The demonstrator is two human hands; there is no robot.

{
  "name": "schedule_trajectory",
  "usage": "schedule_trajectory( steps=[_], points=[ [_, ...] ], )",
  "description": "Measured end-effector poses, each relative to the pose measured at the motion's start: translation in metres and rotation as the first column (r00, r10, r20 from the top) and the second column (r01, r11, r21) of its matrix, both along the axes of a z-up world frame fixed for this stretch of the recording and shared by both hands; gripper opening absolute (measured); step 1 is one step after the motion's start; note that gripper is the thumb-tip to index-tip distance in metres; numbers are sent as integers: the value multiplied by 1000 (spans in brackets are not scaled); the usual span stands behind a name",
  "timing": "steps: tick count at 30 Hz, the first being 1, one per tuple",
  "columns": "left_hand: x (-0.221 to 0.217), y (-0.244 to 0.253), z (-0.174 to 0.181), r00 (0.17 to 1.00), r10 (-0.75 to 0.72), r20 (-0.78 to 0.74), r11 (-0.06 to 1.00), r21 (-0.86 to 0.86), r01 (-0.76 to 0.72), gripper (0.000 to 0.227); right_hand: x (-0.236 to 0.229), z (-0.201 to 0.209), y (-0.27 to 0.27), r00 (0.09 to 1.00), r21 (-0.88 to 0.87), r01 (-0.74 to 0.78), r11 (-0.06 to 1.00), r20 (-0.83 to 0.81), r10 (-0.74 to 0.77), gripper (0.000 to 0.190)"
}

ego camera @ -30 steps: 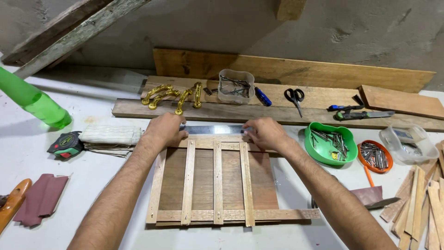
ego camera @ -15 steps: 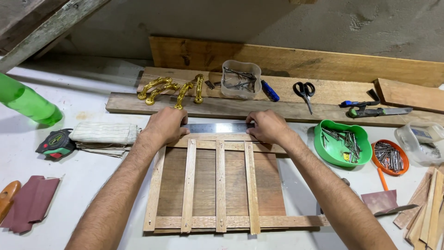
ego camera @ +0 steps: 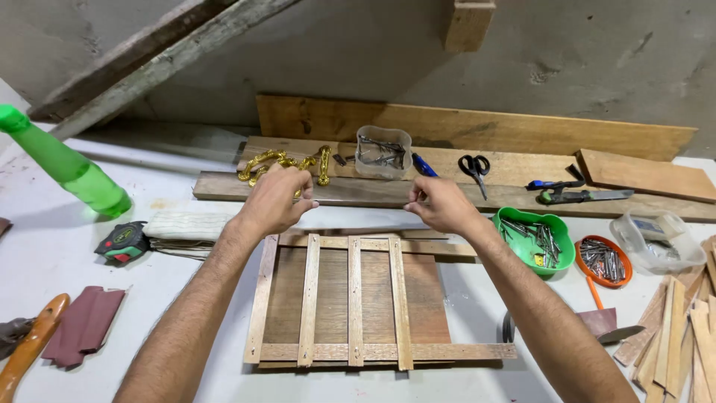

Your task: The person assembles a small wooden frame on a workbench, positioning thin wood slats across a panel and hammering nails into them. They pick nails from containers, use a metal straightedge to align the slats, reposition the frame, and sand an edge with a sanding block.

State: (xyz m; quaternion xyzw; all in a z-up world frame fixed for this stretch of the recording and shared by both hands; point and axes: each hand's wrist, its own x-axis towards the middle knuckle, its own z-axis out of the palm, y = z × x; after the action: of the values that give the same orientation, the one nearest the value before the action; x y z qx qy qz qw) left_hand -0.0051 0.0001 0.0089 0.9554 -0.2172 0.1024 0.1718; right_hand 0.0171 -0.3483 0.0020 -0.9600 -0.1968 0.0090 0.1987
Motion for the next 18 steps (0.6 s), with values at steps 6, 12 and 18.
schedule_trajectory(
  steps=[6,12,18],
  points=[
    [-49,-13,67,993,-92,-73,929,-365,59,32,-49,73,-17,990,310,-130,942,92,106,17],
    [-96,-45,91,971,-137,-197,898,-438,38,34,-127,131,-10,985,331,-162,930,110,133,34],
    [-135,-86,65,942,-243,-229,863,-495,102,33,-182,104,-7,892,248,-371,895,364,269,43]
  ],
)
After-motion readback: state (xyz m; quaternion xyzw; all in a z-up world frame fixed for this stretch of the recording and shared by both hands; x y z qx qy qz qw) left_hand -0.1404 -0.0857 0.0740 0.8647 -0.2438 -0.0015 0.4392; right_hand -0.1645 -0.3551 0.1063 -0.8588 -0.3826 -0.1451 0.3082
